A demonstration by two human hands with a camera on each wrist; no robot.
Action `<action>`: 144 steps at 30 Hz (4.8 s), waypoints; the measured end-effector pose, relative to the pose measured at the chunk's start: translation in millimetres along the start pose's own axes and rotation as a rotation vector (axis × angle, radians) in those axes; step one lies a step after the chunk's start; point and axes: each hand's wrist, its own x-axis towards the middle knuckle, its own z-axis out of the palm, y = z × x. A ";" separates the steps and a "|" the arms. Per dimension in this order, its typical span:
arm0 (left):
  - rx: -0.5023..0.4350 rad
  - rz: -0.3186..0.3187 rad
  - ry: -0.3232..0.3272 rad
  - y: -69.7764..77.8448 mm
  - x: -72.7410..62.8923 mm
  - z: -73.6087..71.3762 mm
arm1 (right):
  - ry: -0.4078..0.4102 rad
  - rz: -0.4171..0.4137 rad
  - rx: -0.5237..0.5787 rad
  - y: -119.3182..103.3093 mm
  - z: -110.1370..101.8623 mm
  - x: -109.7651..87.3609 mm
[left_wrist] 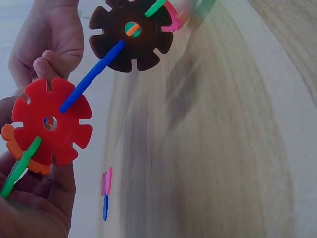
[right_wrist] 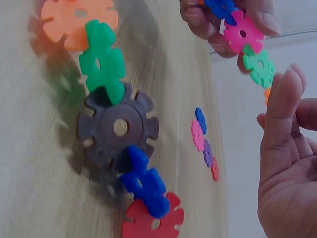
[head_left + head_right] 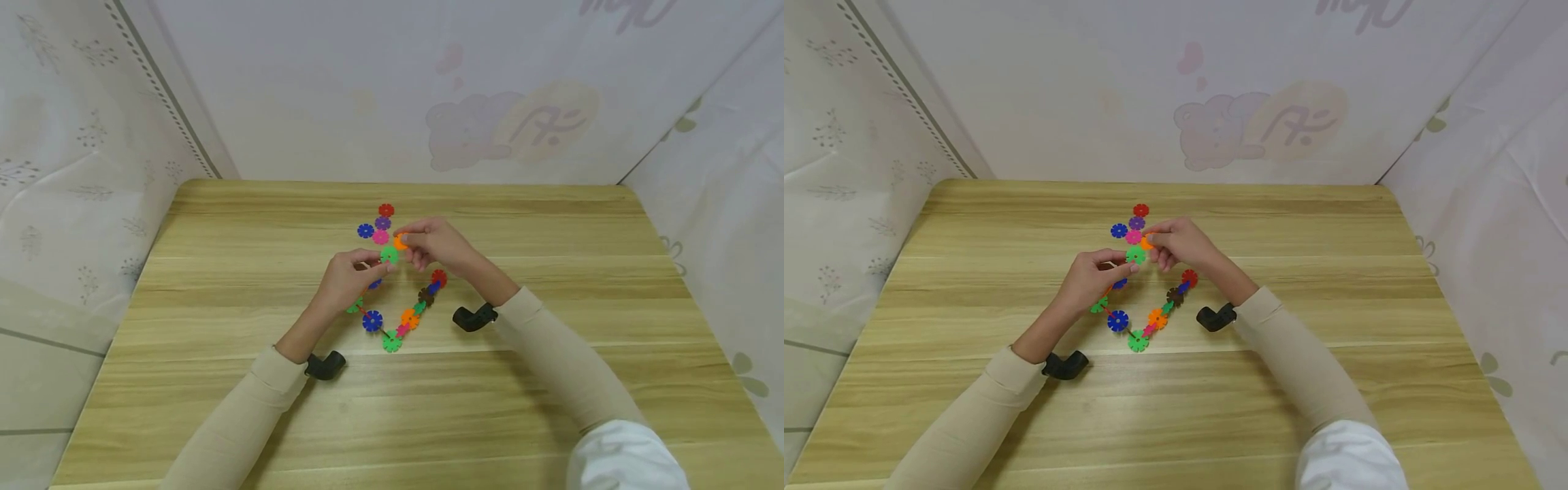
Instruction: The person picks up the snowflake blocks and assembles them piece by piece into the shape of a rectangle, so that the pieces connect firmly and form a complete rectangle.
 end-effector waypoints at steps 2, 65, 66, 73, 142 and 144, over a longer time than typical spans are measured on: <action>-0.004 0.020 -0.001 -1.1 0.4 0.4 | 0.002 0.007 0.011 -0.7 1.1 0.2; 0.185 0.214 0.095 7.6 -7.1 13.2 | -0.008 0.166 0.118 -5.8 9.2 -8.7; 0.155 0.191 0.091 7.0 -7.0 12.9 | -0.007 0.163 0.126 -4.5 7.6 -7.8; 0.041 0.070 0.035 5.2 -8.3 9.1 | 0.024 0.112 0.145 -0.4 -9.3 2.4; 0.047 -0.127 -0.035 -16.8 -14.0 -8.9 | 0.094 0.097 -0.357 9.0 -18.5 90.7; 0.034 -0.128 -0.039 -17.3 -14.0 -9.5 | 0.091 0.108 -0.337 10.0 -20.4 90.0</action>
